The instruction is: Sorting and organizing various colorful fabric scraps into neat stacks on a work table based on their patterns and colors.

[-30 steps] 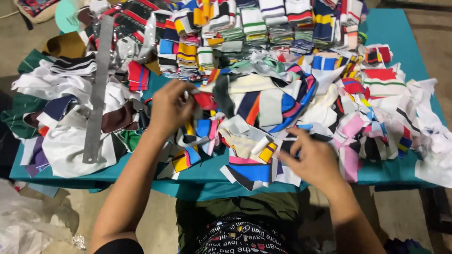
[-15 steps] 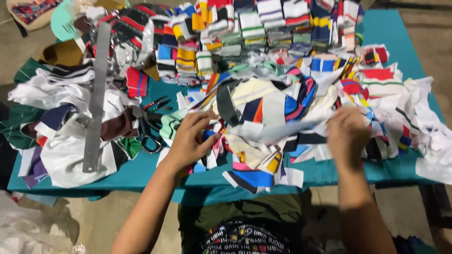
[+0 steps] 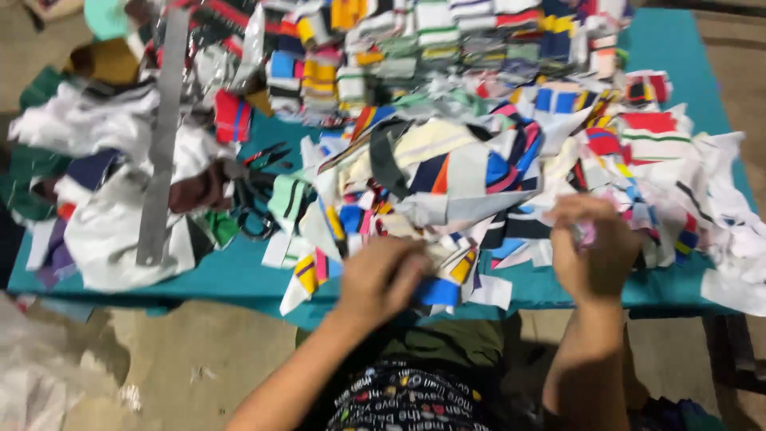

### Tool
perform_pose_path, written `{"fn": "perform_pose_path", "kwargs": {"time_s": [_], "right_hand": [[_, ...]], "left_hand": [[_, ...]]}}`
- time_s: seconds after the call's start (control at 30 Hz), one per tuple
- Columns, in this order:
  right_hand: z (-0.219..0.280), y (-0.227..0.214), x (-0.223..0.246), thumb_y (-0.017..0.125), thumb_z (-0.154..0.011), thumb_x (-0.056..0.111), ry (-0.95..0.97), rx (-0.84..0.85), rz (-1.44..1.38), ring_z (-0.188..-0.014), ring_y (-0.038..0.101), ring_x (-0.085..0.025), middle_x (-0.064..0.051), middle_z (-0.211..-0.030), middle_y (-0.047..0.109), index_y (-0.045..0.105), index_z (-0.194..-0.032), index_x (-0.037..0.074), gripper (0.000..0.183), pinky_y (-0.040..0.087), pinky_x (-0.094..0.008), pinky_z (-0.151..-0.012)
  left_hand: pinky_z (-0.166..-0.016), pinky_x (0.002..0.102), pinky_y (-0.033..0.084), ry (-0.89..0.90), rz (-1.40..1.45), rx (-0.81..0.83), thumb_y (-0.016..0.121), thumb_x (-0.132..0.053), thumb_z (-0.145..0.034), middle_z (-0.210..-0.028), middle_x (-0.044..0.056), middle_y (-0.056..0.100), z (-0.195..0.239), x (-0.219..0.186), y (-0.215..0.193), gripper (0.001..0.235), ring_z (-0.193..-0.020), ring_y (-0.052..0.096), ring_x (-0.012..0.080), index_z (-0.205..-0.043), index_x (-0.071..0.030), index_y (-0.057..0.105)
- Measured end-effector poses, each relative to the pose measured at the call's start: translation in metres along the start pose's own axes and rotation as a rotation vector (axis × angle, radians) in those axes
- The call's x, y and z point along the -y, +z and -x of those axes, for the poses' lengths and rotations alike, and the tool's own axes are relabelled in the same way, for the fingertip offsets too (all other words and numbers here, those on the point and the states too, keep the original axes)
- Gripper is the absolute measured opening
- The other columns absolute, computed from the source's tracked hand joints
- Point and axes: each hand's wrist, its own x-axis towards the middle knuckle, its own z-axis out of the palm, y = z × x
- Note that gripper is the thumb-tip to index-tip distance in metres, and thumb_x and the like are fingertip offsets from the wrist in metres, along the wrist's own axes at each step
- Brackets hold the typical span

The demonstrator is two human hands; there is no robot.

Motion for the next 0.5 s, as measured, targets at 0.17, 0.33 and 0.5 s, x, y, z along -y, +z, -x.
{"fn": "perform_pose_path", "kwargs": {"time_s": [0.17,0.33,0.5], "right_hand": [[0.006,-0.002,0.07,0.076,-0.078,0.015,0.526,0.613,-0.159,-0.065,0.073,-0.028,-0.005,-0.073,0.077,0.07,-0.123,0.018,0.046,0.055,-0.038,-0.066],[0.042,0.022,0.072,0.082,-0.082,0.02,0.56,0.62,-0.122,-0.054,0.068,-0.025,-0.007,-0.059,0.07,0.072,-0.121,0.011,0.041,0.054,-0.033,-0.058],[0.065,0.041,0.053,0.078,-0.088,0.027,0.411,0.545,-0.084,-0.053,0.067,-0.02,0.002,-0.056,0.068,0.075,-0.104,0.018,0.019,0.056,-0.03,-0.054]], "left_hand": [[-0.075,0.05,0.057,-0.207,-0.152,0.55,0.073,-0.031,-0.086,-0.099,0.015,0.071,0.021,0.004,0.019,0.04,-0.094,0.071,0.0417,-0.121,-0.013,0.064],[-0.07,0.046,0.058,-0.157,-0.141,0.655,0.066,-0.019,-0.089,-0.086,0.01,0.074,0.005,0.013,0.018,0.017,-0.083,0.074,0.0375,-0.105,-0.014,0.067],[-0.067,0.05,0.056,-0.317,0.093,0.421,0.065,-0.023,-0.094,-0.073,0.013,0.072,-0.013,0.02,0.049,0.013,-0.078,0.073,0.043,-0.102,-0.014,0.061]]}}
